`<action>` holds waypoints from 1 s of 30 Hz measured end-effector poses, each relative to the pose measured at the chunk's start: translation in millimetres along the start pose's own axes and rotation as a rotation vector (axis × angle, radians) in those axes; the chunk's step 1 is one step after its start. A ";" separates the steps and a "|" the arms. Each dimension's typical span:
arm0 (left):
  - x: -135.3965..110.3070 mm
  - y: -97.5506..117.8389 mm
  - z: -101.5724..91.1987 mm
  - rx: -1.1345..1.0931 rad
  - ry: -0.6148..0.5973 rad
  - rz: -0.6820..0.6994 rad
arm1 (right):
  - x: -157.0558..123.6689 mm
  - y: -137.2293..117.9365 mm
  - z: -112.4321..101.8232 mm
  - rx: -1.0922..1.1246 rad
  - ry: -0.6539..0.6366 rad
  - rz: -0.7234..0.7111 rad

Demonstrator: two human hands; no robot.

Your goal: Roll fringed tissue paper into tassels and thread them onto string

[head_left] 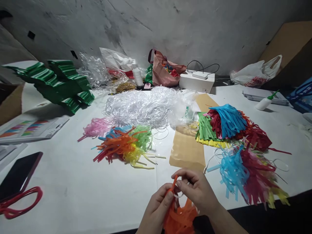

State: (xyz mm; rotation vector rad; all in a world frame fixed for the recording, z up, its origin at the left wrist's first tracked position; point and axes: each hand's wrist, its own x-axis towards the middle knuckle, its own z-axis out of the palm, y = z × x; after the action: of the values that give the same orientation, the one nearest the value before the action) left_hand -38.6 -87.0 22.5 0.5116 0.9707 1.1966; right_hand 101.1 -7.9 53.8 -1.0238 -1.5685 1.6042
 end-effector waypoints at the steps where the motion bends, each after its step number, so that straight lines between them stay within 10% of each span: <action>1: 0.1 -0.4 -0.6 0.007 0.001 -0.002 | 0.4 -0.2 0.1 0.007 0.000 0.010; 30: -1.2 6.9 -0.6 0.664 0.056 0.367 | 3.6 6.0 5.0 -0.186 -0.002 -0.014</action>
State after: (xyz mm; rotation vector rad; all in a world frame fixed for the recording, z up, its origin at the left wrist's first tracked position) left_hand -42.9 -85.9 28.0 1.2286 1.3648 1.1966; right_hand 95.4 -7.6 47.4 -1.1055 -1.7475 1.4711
